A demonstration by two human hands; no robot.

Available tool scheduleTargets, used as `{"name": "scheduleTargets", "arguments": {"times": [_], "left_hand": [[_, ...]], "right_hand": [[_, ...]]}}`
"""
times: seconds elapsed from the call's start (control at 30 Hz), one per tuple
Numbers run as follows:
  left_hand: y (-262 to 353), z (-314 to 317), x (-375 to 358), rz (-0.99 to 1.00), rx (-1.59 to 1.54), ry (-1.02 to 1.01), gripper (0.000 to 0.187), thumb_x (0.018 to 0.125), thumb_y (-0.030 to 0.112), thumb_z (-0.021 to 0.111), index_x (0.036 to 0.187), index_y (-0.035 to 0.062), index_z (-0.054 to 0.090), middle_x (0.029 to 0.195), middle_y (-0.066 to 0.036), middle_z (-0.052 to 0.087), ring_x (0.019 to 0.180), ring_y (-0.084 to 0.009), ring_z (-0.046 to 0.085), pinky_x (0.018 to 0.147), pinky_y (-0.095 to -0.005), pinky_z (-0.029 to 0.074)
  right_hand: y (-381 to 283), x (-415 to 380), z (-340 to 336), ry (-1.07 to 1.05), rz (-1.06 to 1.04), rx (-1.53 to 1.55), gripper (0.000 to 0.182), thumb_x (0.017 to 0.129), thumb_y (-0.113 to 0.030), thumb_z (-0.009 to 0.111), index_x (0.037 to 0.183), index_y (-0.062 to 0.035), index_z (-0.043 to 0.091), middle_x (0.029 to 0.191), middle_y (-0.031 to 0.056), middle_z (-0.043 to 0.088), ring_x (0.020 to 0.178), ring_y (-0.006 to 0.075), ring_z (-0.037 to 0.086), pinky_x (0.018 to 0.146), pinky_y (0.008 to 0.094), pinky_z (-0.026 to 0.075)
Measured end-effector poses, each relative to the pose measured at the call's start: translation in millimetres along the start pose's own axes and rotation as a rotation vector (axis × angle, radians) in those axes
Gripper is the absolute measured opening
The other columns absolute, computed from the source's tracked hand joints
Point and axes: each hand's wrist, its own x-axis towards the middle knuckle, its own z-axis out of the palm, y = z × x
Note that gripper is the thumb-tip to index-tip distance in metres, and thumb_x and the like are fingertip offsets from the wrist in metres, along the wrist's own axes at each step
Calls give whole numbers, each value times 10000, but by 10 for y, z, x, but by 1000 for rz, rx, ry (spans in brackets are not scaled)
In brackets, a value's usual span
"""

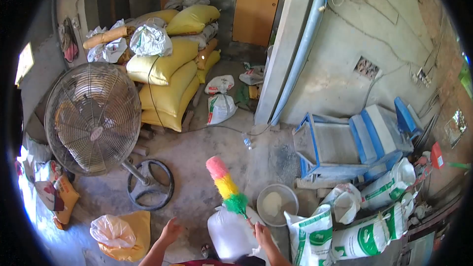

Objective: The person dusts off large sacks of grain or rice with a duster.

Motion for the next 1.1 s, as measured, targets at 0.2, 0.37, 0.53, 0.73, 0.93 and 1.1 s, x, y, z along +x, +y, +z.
{"name": "scheduleTargets", "arguments": {"times": [0.2, 0.37, 0.53, 0.73, 0.93, 1.1], "left_hand": [[1035, 119, 1166, 41, 190, -283, 642, 770, 263, 605, 1278, 23, 294, 953, -141, 615, 886, -222, 598, 745, -308, 469], [1468, 347, 2493, 149, 172, -320, 585, 799, 248, 594, 1278, 70, 309, 951, -120, 603, 862, -212, 592, 741, -303, 463], [963, 478, 4085, 89, 131, -308, 685, 757, 351, 606, 1294, 61, 295, 1011, -182, 579, 941, -286, 568, 813, -342, 440], [951, 273, 5984, -21, 544, -77, 811, 727, 421, 616, 1327, 65, 201, 1090, -197, 536, 1023, -334, 509, 867, -382, 403], [2294, -412, 7014, -94, 182, 187, 715, 742, 289, 655, 1305, 81, 266, 985, -147, 582, 836, -236, 591, 725, -326, 464], [3250, -668, 8143, -91, -543, 111, 533, 834, 274, 553, 1275, 75, 330, 864, -99, 590, 715, -163, 564, 634, -271, 447]], "right_hand": [[-849, 410, -46, 276, -35, 177, 455, 896, -401, 377, 772, -17, 588, 505, -10, 426, 406, 61, 380, 366, 212, 273], [-1288, 1414, 46, 307, -84, 547, 353, 891, -317, 441, 799, 4, 553, 622, 32, 499, 416, 57, 379, 366, 203, 271], [-1237, 3163, 406, 129, -182, 462, 324, 893, -297, 438, 759, -15, 526, 653, 36, 522, 426, 67, 403, 380, 218, 305], [-2467, 5287, 370, -12, -211, 84, 340, 882, -321, 464, 778, -8, 547, 620, 7, 492, 490, 71, 429, 450, 225, 346], [-3532, 6714, 114, -25, -258, 97, 315, 880, -287, 479, 791, -6, 590, 586, 2, 497, 509, 73, 444, 473, 229, 352], [-3905, 8031, -19, 45, -319, -35, 274, 861, -259, 510, 814, -4, 599, 534, 26, 496, 467, 81, 439, 450, 245, 352]]}}
